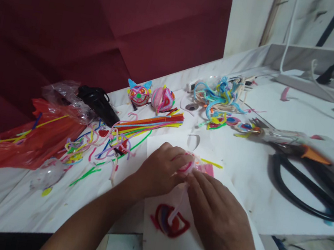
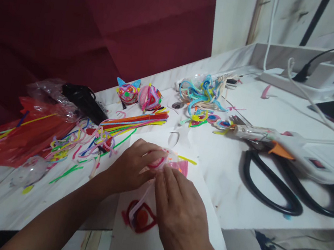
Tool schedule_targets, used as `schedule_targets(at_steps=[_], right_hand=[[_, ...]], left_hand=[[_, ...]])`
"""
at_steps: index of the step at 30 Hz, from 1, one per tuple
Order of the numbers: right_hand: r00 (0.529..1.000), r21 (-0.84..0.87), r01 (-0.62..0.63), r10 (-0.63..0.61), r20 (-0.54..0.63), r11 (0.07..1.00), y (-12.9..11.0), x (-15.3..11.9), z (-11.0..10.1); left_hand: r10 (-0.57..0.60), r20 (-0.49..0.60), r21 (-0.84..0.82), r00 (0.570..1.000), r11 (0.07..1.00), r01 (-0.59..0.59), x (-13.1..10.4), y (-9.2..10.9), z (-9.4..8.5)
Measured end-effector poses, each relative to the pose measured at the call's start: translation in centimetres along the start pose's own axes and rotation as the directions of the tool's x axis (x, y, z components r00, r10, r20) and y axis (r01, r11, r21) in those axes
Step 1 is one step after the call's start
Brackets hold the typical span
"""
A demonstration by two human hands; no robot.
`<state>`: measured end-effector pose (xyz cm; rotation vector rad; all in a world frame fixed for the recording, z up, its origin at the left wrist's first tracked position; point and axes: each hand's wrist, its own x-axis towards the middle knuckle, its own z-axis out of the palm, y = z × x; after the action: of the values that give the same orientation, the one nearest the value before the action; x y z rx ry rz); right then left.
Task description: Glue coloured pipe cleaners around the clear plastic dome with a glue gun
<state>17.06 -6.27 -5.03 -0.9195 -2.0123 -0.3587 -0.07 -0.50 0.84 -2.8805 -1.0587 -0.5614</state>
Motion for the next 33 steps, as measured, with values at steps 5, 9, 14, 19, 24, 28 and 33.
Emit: schedule_targets(at_steps=[5,9,14,19,24,28,33], right_hand=[[1.000,0.032,-0.001,0.002,-0.024,0.999,0.19,-0.21,-0.29],[0.999,0.032,0.008,-0.007,-0.042,0.999,0.22,0.06,-0.51],[0.998,0.049,0.021,-0.017,-0.068,0.999,0.13,0.50,-0.38],[0.998,0.044,0.024,-0.021,-0.060,0.999,-0.13,0.44,0.20],[0.999,0.076,-0.003,0.006,-0.033,0.997,-0.17,0.31,0.19],[1.000,0.081,0.013,-0.013,-0.010,0.997,-0.09,0.56,0.03],[0.998,0.159,-0.039,0.047,-0.047,0.987,-0.11,0.63,-0.24]], left_hand=[[-0.065,-0.014,-0.010,0.998,0.998,0.065,-0.26,-0.13,0.26],[-0.020,-0.013,-0.017,1.000,1.000,0.019,-0.19,-0.08,0.14],[0.062,-0.049,0.065,0.997,0.996,-0.058,0.06,0.04,-0.06],[0.107,-0.064,0.114,0.992,0.989,-0.099,0.04,-0.01,-0.13],[0.103,-0.041,0.175,0.994,0.980,-0.095,-0.18,0.18,-0.25],[0.093,-0.039,0.204,0.995,0.975,-0.083,-0.38,0.38,-0.28],[0.130,-0.079,0.283,0.988,0.953,-0.103,-0.63,0.42,-0.06]])
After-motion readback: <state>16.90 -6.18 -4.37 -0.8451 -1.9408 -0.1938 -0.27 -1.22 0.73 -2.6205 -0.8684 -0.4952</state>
